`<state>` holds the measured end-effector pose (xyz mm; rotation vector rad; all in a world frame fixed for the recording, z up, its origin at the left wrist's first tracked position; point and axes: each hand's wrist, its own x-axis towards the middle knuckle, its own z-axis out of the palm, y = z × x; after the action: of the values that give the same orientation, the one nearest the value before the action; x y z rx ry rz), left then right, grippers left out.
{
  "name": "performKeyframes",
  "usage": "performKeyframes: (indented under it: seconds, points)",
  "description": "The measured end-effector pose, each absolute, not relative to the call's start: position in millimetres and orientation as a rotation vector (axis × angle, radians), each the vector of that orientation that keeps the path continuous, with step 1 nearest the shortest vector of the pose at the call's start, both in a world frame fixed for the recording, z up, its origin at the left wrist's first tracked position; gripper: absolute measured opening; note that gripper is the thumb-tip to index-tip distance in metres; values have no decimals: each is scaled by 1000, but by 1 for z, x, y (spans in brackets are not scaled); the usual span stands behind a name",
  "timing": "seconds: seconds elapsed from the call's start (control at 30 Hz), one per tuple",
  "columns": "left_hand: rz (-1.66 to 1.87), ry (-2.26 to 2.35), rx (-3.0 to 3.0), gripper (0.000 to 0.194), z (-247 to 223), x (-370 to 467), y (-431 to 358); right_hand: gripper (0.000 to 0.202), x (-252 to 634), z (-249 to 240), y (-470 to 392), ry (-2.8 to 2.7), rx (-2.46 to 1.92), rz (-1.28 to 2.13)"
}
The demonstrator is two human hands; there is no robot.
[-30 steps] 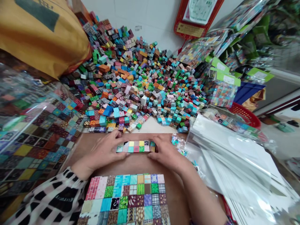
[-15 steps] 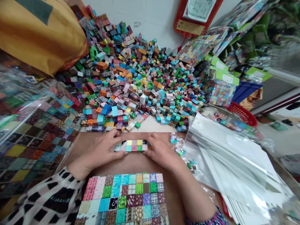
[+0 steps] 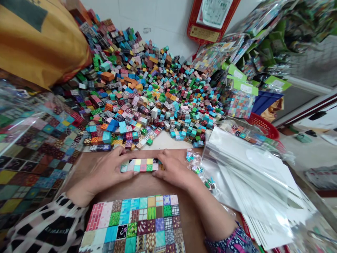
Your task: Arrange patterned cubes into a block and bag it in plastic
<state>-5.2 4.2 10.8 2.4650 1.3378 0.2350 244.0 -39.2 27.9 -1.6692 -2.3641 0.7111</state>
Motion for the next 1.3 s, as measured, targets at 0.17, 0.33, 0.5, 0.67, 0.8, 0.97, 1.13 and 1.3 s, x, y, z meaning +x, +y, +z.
performKeyframes:
  seconds: [0.17,0.33,0.5,0.67,0.8,0.97,1.13,1.3]
  points:
    - [226,1339,2462,51,10,-6,5,38,268,40,-23,-2171,-1771,680]
    - [245,1314,2449,51,8,-8,7,32,307,43,3,-2008,-2170,264]
    - [316,1324,2414,49,6,-9,7,39,340,49,17,-1745,-2386,-49]
    - [393,1329,2377,46,5,-10,7,46,366,53,26,-1654,-2428,-44]
    - [425,1337,2365,46,5,-10,6,63,373,48,34,-1834,-2323,-67]
    - [433,1344,2353,46,5,-11,5,75,371,43,46,-1933,-2376,-38]
    - [452,1319,2349,46,1,-11,7,68,377,38,53,-1929,-2347,-41]
    - [452,1329,2340,46,1,-10,8,62,383,35,58,-1891,-2313,-37]
